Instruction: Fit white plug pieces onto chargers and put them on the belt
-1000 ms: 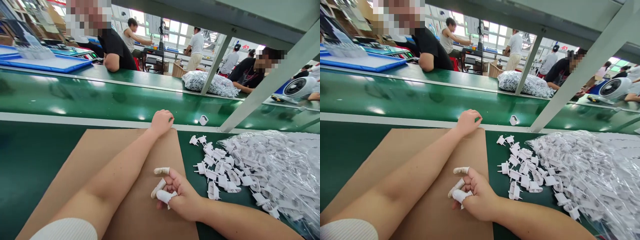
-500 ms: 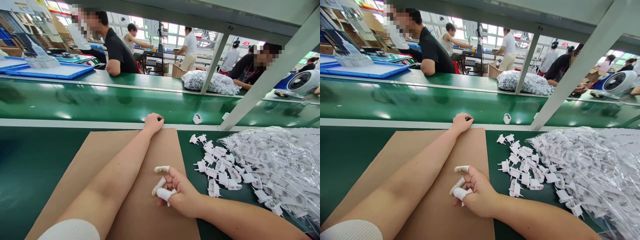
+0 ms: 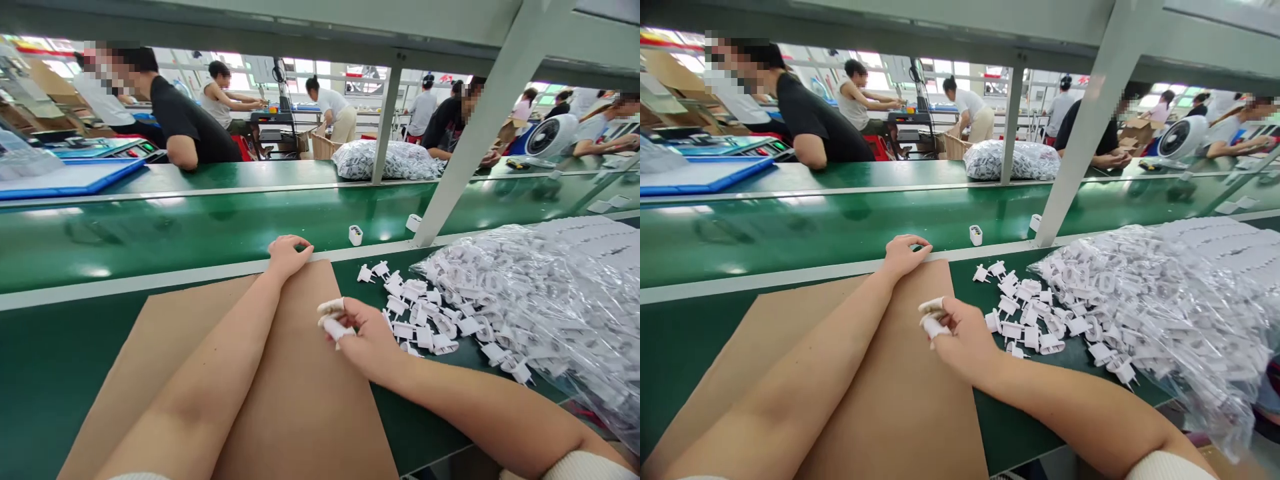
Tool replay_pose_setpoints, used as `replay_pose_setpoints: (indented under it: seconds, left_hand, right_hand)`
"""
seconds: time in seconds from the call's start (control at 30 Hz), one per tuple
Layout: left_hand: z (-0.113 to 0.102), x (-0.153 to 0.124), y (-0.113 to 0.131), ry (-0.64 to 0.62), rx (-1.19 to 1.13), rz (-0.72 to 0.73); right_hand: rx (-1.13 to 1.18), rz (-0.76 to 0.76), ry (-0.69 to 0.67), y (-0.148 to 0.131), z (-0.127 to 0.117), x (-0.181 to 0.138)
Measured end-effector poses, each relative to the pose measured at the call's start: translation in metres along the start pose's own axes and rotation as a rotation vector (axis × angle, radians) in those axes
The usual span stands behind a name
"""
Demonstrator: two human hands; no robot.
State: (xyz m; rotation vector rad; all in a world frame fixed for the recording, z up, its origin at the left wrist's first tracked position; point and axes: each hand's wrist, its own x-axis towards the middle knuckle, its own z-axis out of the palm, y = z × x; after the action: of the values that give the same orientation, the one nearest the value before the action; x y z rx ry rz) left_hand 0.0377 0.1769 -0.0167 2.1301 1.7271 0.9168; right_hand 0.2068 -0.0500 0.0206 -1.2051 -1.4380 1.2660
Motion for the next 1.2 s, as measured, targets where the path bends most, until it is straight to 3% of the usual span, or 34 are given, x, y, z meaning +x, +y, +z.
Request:
replay_pose_setpoints:
  seconds: [0.13, 0.2, 0.27, 0.33, 0.5, 0.57, 0.67, 0.77, 1.0, 1.2]
  left_hand:
    - [0.002, -0.001, -0.001, 0.010, -0.056, 0.045]
    - [0.002, 0.000, -0.002, 0.015, -0.081, 0.058]
    - [0.002, 0.000, -0.004, 0.023, -0.101, 0.075]
    - [0.003, 0.001, -0.004, 0.032, -0.115, 0.098]
    - [0.008, 0.001, -0.003, 0.049, -0.113, 0.156]
    - [0.009, 0.000, -0.002, 0.048, -0.094, 0.170]
    - [0.009, -0.003, 0.000, 0.030, -0.043, 0.167]
    - [0.010, -0.001, 0.005, -0.013, 0.034, 0.126]
    - [0.031, 0.020, 0.042, -0.064, 0.158, -0.149]
    - [0.036, 0.028, 0.070, -0.096, 0.119, -0.222]
  right_hand:
    - [-0.786, -0.159, 0.057, -0.020, -0.036, 0.025]
    - [-1.166, -0.157, 0.070, -0.023, -0.049, 0.041]
    - [-1.358, -0.072, 0.056, -0.020, -0.057, 0.056]
    - [-1.396, -0.010, 0.034, -0.017, -0.063, 0.068]
    - [-1.253, -0.047, 0.049, -0.020, -0.068, 0.065]
    - [-0.937, -0.089, 0.109, -0.023, -0.069, 0.055]
    - [-0.268, -0.077, 0.176, -0.024, -0.070, 0.040]
    - [0.071, -0.041, 0.203, -0.021, -0.073, 0.029]
    - [0.217, -0.065, 0.077, -0.018, -0.072, 0.021]
    - [0.085, -0.018, 0.034, -0.018, -0.075, 0.021]
